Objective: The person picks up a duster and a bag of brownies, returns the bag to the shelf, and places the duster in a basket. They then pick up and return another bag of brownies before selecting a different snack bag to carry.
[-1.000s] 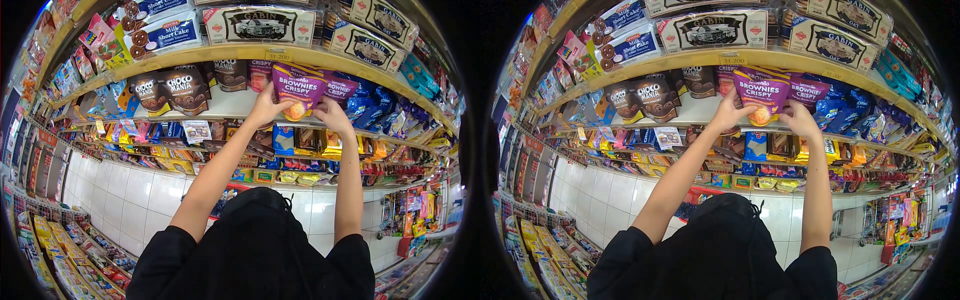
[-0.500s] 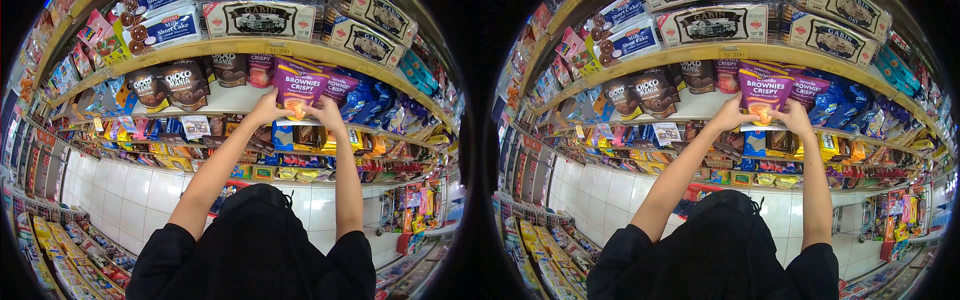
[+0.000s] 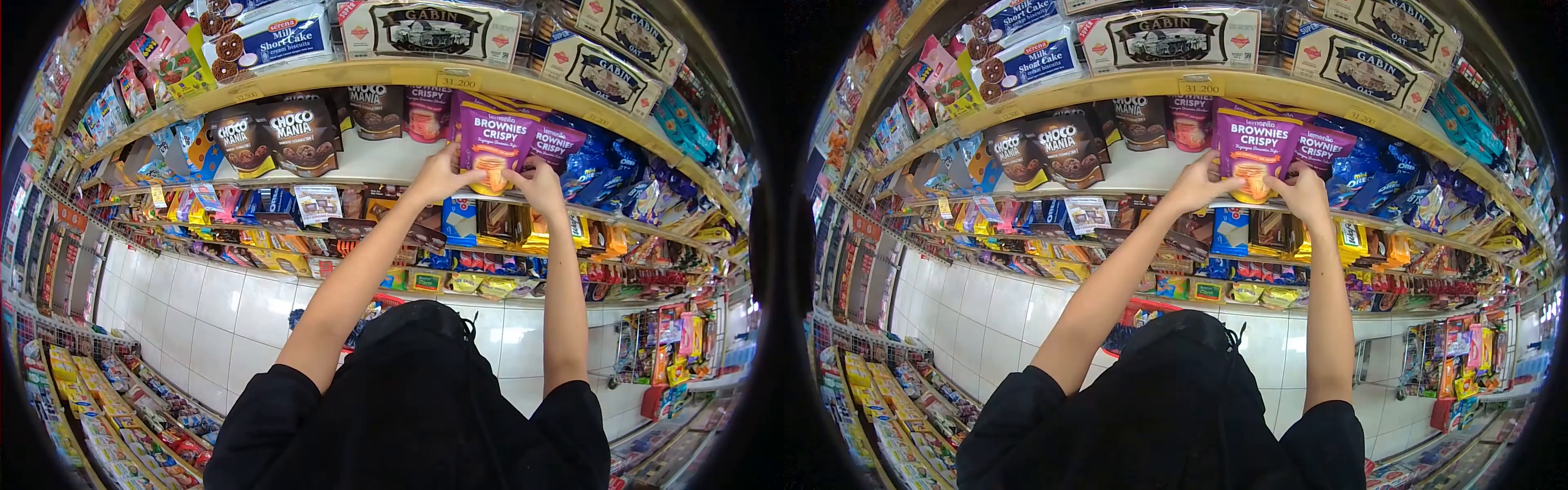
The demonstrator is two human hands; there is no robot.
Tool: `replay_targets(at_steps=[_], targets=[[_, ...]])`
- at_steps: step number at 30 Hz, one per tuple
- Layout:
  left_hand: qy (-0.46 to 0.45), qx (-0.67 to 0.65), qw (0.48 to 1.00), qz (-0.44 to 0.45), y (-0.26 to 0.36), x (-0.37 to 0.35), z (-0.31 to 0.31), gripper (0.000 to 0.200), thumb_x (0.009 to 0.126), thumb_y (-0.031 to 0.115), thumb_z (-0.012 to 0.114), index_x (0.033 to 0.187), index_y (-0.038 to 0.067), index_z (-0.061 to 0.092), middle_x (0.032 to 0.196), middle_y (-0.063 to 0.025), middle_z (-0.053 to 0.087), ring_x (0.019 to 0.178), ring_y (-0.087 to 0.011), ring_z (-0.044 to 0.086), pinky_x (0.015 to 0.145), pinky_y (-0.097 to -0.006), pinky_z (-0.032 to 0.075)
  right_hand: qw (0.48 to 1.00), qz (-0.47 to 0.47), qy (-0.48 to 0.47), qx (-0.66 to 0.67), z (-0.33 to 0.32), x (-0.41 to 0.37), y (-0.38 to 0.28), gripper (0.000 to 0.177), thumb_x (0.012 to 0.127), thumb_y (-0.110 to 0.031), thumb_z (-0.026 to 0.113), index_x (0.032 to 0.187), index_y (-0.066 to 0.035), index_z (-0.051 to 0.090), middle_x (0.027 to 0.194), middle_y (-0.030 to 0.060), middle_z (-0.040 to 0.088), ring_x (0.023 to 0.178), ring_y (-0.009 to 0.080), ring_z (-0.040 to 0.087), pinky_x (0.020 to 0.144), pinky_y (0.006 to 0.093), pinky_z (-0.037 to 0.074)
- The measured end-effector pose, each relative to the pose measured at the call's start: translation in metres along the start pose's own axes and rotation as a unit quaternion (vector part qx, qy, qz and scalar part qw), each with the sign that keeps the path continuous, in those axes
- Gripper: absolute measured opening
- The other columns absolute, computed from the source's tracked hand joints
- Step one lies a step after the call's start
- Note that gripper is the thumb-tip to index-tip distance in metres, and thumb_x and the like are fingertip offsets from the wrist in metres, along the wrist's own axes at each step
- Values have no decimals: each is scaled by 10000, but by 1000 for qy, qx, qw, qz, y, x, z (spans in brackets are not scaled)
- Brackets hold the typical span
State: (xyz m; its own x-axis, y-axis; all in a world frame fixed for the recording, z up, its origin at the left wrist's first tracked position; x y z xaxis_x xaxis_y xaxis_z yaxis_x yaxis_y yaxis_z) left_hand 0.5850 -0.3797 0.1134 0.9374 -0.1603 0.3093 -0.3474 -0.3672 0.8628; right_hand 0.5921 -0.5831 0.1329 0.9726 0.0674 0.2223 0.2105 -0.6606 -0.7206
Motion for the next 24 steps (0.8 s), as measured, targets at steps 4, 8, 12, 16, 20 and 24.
replay_targets(at_steps=[4,8,12,16,20,24], targets=[[9,-5,998,-54,-21,5,0,621,726,371,717,1125,-66,529,944,-187,657,839,-238,653,740,-317,510,998,36,51,-9,-16,-11,-15,517,704,-371,724,979,51,607,834,193,669,780,261,668,690,319,499],[39,-47,998,-2,-15,4,-3,548,735,358,711,1083,-39,563,901,-170,666,793,-233,656,717,-320,512,997,22,75,19,-16,-9,-6,504,710,-376,717,969,45,615,811,179,674,768,258,669,678,318,498],[5,-27,998,-52,-20,4,-3,514,751,337,705,1085,-27,564,871,-146,667,787,-205,646,698,-310,508,998,12,63,16,-14,-12,-5,491,712,-375,716,967,32,613,792,171,675,760,263,668,671,325,499],[4,-32,998,-50,-24,7,-2,528,774,306,704,1134,-36,524,885,-135,652,823,-168,624,691,-289,503,998,-1,65,-21,-12,-18,-14,478,706,-367,721,956,25,609,788,168,674,762,283,666,673,339,502],[61,-67,995,-47,-11,3,-7,610,751,329,724,1179,-34,486,994,-168,615,857,-190,617,715,-300,502,994,-9,89,-61,-13,-18,-14,504,706,-378,714,995,17,593,800,165,674,775,301,660,684,358,503],[188,-55,981,-1,-4,4,-26,674,758,364,712,1224,-41,443,1138,-193,547,972,-214,579,808,-310,473,994,-12,89,-57,-11,-20,-17,549,703,-401,711,1039,12,577,809,165,673,783,306,658,691,367,503]])
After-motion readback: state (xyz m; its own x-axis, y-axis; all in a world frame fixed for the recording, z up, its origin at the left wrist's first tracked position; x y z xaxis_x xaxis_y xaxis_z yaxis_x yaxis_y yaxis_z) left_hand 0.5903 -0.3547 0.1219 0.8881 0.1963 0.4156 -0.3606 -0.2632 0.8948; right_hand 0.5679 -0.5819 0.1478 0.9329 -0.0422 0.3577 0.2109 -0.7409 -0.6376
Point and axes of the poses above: each hand's wrist, its own x-axis towards the middle knuckle, its own z-axis out of the palm, y = z × x, the point moved 8 cm from there along x, towards the middle knuckle
